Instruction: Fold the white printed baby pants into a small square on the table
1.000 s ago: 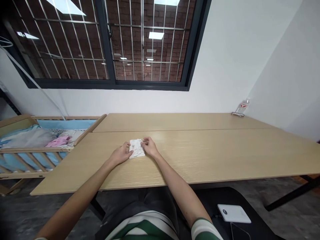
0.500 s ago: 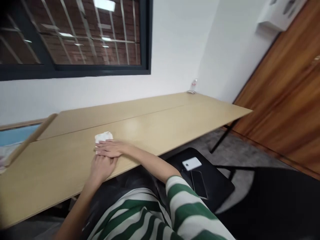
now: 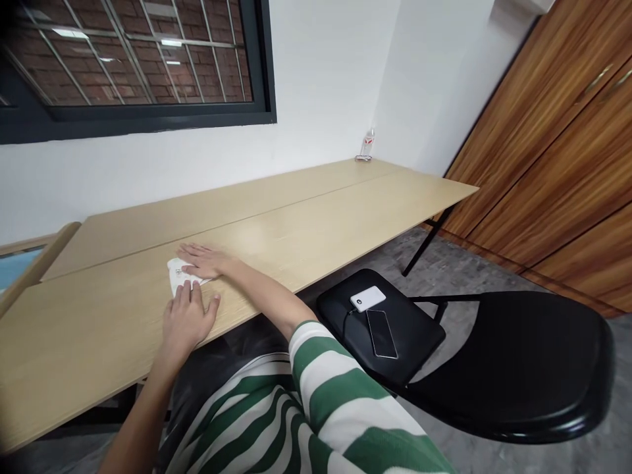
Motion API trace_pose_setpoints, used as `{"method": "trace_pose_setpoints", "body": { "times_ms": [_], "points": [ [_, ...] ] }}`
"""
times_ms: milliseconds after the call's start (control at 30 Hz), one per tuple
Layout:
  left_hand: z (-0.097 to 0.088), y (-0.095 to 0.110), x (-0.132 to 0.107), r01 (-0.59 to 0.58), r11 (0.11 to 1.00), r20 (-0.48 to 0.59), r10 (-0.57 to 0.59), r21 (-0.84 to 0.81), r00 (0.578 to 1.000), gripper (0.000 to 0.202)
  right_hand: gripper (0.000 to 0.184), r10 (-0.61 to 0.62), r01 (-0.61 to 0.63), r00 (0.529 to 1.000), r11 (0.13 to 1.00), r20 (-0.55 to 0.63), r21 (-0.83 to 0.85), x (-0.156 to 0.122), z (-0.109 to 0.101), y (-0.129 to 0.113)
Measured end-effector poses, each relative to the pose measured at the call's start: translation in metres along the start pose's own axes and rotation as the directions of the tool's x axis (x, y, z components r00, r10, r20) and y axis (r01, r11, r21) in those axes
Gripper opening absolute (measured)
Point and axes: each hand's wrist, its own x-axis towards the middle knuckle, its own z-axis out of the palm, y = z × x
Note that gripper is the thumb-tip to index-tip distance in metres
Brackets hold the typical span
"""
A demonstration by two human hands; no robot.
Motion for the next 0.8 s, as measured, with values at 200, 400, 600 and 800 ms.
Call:
{"method": "trace_pose_setpoints", "body": {
  "times_ms": [200, 400, 600, 800],
  "points": [
    [-0.003, 0.0, -0.002, 0.032, 0.998, 0.06, -0.029, -0.053, 0.998, 0.074, 0.064, 0.088, -0.071, 0.755, 0.996, -0.65, 0.051, -0.097, -0.086, -0.049],
    [-0.006, 0.0, -0.001, 0.059, 0.994, 0.095, -0.051, -0.088, 0.994, 0.076, 0.042, 0.121, -0.582, -0.281, 0.767, -0.952, 0.269, -0.299, -0.146, -0.035],
    [-0.008, 0.001, -0.001, 0.066, 0.992, 0.112, -0.055, -0.103, 0.992, 0.076, 0.04, 0.291, -0.643, -0.746, -0.08, -0.599, 0.762, -0.436, -0.072, 0.027],
    [-0.009, 0.0, -0.001, 0.061, 0.993, 0.117, -0.049, -0.104, 0.992, 0.076, 0.103, 0.637, -0.638, -0.737, -0.546, -0.225, 0.544, -0.461, 0.051, 0.048]
  ]
}}
